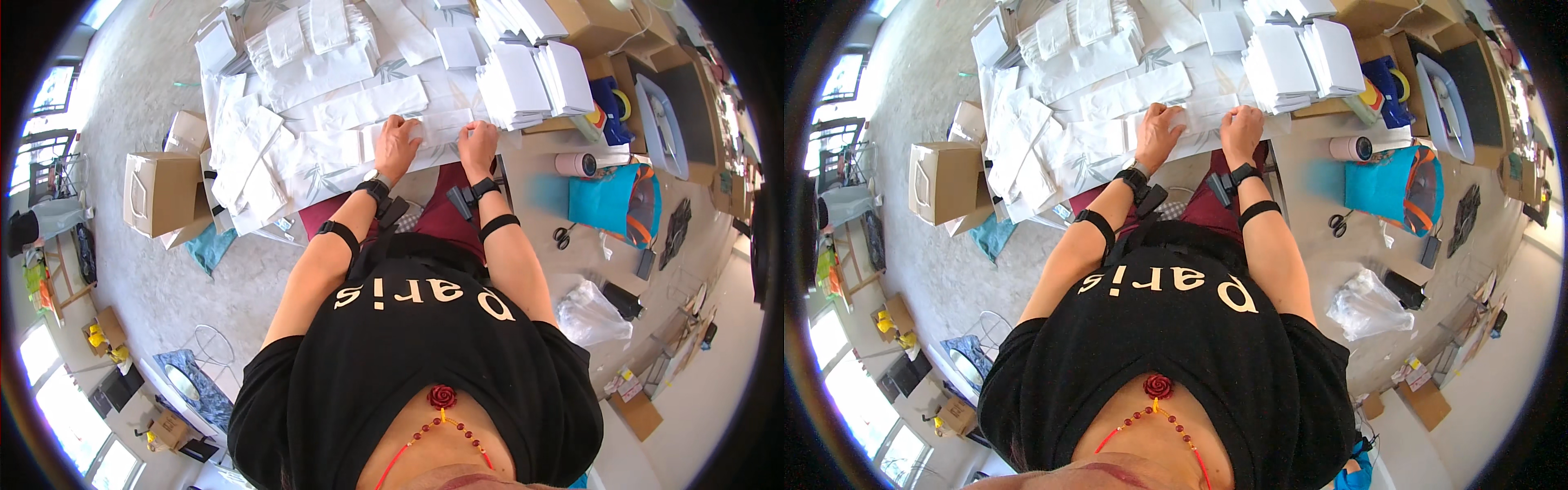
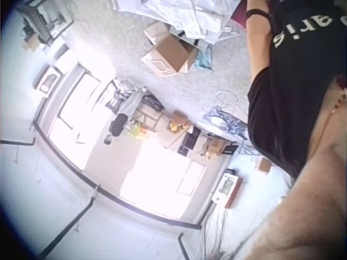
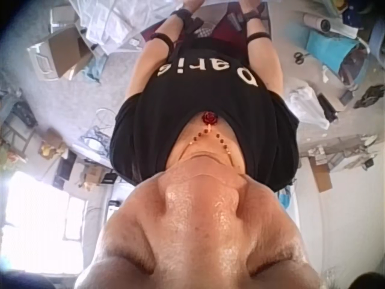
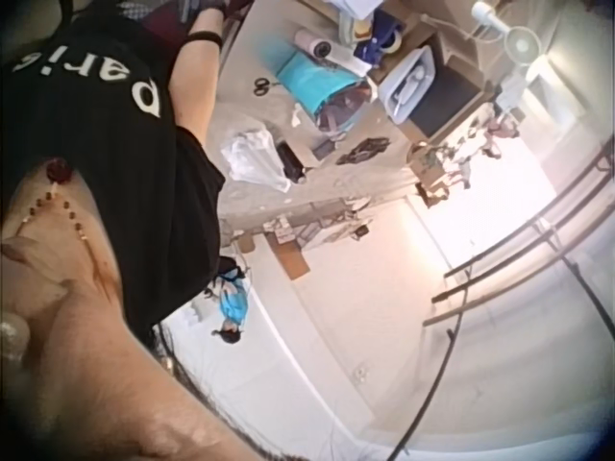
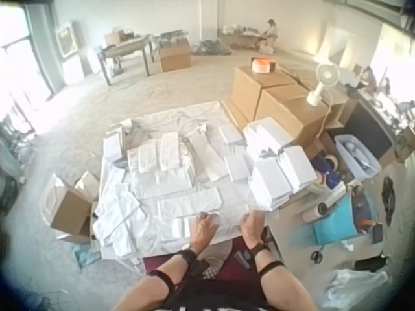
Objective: The person folds white paper envelopes one at a time on a table, pressing the creases by hand and placing them into a stack.
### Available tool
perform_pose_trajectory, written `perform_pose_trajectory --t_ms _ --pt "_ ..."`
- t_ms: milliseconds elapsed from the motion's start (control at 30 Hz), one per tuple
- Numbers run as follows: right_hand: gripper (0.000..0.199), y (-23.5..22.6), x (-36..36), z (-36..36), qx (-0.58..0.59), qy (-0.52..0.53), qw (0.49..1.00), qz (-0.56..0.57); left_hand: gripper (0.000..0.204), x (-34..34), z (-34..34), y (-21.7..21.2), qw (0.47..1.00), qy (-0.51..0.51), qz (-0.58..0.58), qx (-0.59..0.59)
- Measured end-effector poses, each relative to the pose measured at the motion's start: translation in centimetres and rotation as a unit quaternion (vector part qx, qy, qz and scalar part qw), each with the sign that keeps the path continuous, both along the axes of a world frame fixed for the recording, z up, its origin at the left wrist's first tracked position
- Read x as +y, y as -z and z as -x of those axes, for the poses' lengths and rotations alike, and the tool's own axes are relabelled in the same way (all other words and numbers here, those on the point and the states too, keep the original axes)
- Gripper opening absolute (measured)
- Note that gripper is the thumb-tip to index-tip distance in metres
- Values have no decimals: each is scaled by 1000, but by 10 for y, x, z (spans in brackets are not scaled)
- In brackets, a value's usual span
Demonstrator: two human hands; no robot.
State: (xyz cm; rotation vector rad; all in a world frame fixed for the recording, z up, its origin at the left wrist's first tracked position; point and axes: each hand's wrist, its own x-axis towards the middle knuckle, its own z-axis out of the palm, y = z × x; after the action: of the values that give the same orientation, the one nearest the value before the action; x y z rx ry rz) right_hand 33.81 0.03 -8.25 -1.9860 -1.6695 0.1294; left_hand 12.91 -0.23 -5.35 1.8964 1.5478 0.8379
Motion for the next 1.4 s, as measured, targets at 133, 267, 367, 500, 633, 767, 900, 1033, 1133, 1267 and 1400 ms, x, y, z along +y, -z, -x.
perform_pose_trajectory --t_ms 133,267,367,500,633,767,900,1033,1133,1267,1400 --pt "23 -11 -2 3 25 23 999 13 43 -1 0 -1 1000 -1 -9 3" --pt "27 -3 3 -3 31 62 997 21 44 1 -3 -3 1000 8 3 7" --pt "26 -15 8 -2 86 72 985 132 45 2 -1 1 1000 6 -1 10" --pt "18 -30 10 -8 199 76 954 209 45 0 -1 2 1000 -1 -6 8" --pt "10 -15 1 -8 -20 14 999 27 46 1 -3 4 1000 0 -10 11" --pt "13 -5 4 0 -39 -12 999 27 46 2 -1 5 1000 -2 -4 17" --pt "20 -6 8 -1 -45 -29 999 -3 46 2 -1 1 1000 3 6 12" --pt "23 1 21 -11 18 11 997 77 45 2 -2 2 1000 0 -6 15" --pt "25 -6 23 -12 82 26 985 147 45 1 -2 3 1000 -5 -12 16" --pt "26 -13 21 -17 191 40 970 144 45 1 -3 2 1000 -1 -11 11" --pt "22 -25 21 -15 374 31 917 134 46 2 -2 4 1000 -1 -10 15"
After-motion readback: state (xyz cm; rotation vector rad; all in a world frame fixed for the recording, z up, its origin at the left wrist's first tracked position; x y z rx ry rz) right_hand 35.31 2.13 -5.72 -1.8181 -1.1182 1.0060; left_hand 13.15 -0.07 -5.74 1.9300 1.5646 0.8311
